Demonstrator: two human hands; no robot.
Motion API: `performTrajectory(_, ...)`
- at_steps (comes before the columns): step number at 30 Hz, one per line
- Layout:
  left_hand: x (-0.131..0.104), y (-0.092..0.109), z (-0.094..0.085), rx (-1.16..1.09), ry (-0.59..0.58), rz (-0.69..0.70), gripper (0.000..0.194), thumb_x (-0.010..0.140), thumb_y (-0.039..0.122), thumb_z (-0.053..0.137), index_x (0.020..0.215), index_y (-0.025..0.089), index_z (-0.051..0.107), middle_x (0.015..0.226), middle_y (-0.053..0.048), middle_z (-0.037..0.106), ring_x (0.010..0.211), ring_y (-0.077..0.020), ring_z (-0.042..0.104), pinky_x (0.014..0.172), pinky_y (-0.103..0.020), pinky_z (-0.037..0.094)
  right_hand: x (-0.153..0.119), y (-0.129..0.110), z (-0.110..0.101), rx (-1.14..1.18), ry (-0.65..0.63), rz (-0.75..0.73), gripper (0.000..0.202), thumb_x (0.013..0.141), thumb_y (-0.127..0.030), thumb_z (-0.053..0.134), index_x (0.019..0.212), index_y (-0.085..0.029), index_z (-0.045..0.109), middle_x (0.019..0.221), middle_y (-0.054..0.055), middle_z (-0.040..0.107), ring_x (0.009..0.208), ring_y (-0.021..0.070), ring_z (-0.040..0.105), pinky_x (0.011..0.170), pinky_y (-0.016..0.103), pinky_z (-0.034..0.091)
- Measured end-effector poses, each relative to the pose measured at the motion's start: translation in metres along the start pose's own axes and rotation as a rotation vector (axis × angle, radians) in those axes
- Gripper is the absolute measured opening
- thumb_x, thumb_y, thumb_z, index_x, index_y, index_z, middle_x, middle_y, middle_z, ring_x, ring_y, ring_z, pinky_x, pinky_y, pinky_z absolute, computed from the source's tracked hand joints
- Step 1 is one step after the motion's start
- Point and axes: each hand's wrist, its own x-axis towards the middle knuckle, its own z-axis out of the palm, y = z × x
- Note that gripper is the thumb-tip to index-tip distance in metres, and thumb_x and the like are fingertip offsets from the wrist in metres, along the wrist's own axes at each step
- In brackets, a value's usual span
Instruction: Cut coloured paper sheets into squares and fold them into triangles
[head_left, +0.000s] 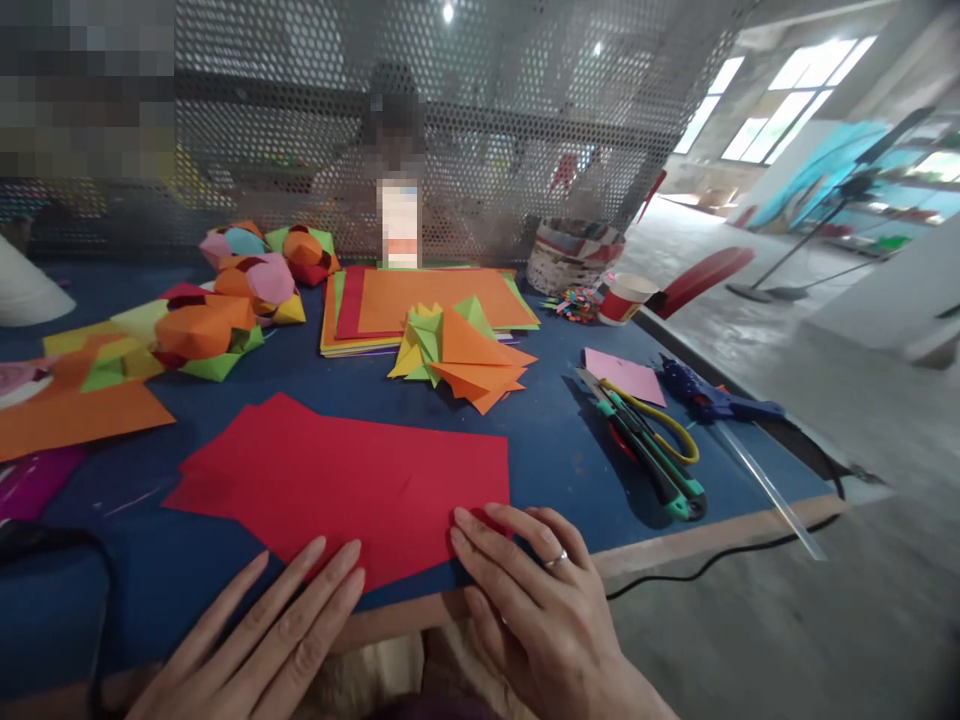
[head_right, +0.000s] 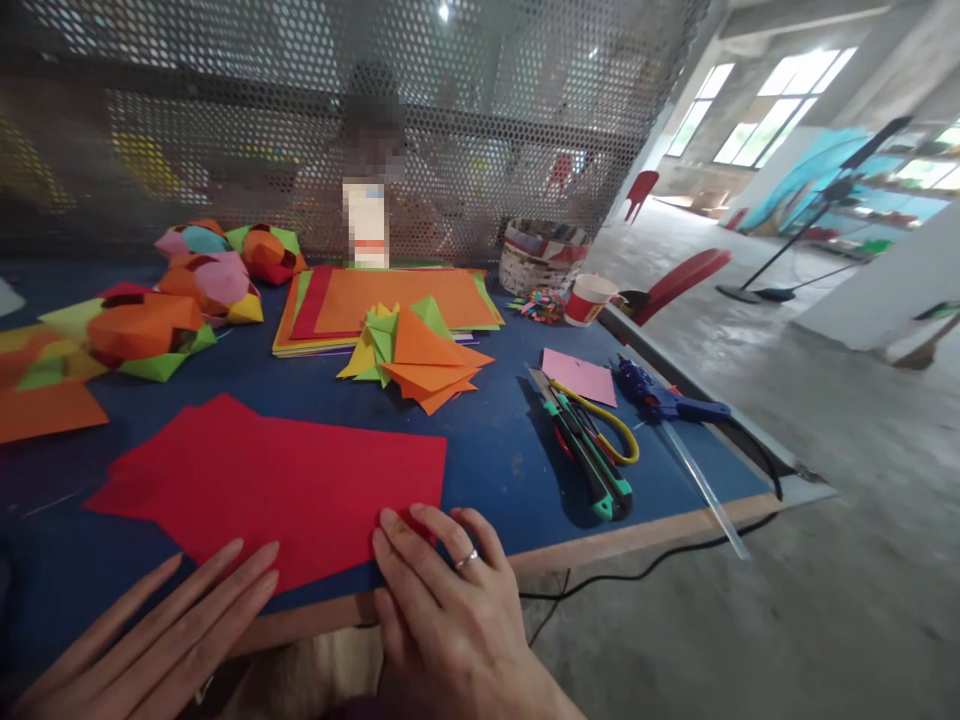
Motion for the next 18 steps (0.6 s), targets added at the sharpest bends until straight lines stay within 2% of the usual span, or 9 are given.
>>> performTrajectory(2,-0.001,0.003,0.001,0.008,0.009,-0.009,0.071,0.093,0.07,0.054,0.135,0.014,0.064,0.152,-0.01,0.058,0.155,-0.0297,0.032,0.132,-0.048,0.016,-0.001,-0.008,0.004,-0.027,0.008,0.018,0.031,0.098,-0.017,0.055,0.126,-0.019,0.07,0.127,-0.002,0.076,0.114,0.0168,0.069,0.106,0.033,0.042)
performTrajectory(5,0.001,0.01,0.004,0.009,0.042,-0.031,0.072,0.095,0.068,0.052,0.136,0.01,0.063,0.153,-0.011,0.056,0.155,-0.0313,0.033,0.132,-0.048,0.015,-0.001,-0.026,0.018,-0.009,0.042,0.024,0.034,0.102,-0.031,0.053,0.129,-0.016,0.069,0.129,0.0,0.075,0.116,0.0176,0.068,0.11,0.032,0.041)
performTrajectory(7,0.004,0.014,0.006,-0.01,0.086,-0.089,0.066,0.099,0.061,0.05,0.138,0.009,0.06,0.151,-0.012,0.057,0.155,-0.0293,0.033,0.132,-0.047,0.018,0.001,-0.039,0.03,0.03,0.022,-0.056,0.04,0.102,-0.038,0.051,0.129,-0.014,0.068,0.132,0.001,0.073,0.116,0.0178,0.067,0.105,0.031,0.048)
performTrajectory(10,0.007,0.018,0.005,-0.037,0.14,-0.154,0.057,0.102,0.048,0.048,0.142,0.008,0.055,0.151,-0.012,0.058,0.154,-0.0263,0.035,0.13,-0.045,0.023,0.004,-0.054,0.045,0.069,0.072,-0.118,0.046,0.101,-0.041,0.049,0.127,-0.009,0.069,0.132,0.007,0.073,0.115,0.0201,0.066,0.1,0.031,0.055)
performTrajectory(12,0.007,0.016,0.004,-0.035,0.131,-0.115,0.06,0.1,0.049,0.051,0.142,0.007,0.055,0.153,-0.014,0.055,0.155,-0.0276,0.033,0.13,-0.045,0.022,0.004,-0.057,0.049,0.083,0.084,-0.098,0.045,0.101,-0.039,0.05,0.128,-0.008,0.068,0.132,0.008,0.073,0.118,0.0205,0.065,0.103,0.032,0.055)
performTrajectory(15,0.003,0.011,0.005,-0.024,0.092,-0.049,0.07,0.096,0.061,0.054,0.141,0.006,0.057,0.154,-0.015,0.053,0.157,-0.0298,0.027,0.132,-0.048,0.016,0.001,-0.052,0.044,0.095,0.074,-0.072,0.038,0.1,-0.028,0.05,0.129,-0.01,0.068,0.132,0.006,0.073,0.121,0.0189,0.066,0.109,0.032,0.052)
performTrajectory(18,-0.002,0.011,0.012,-0.047,0.11,-0.077,0.07,0.097,0.062,0.052,0.144,0.01,0.055,0.15,-0.012,0.058,0.156,-0.0264,0.03,0.132,-0.045,0.016,-0.004,-0.04,0.034,0.095,0.114,-0.035,0.035,0.098,-0.019,0.05,0.126,-0.012,0.07,0.126,0.007,0.076,0.118,0.018,0.068,0.11,0.03,0.052)
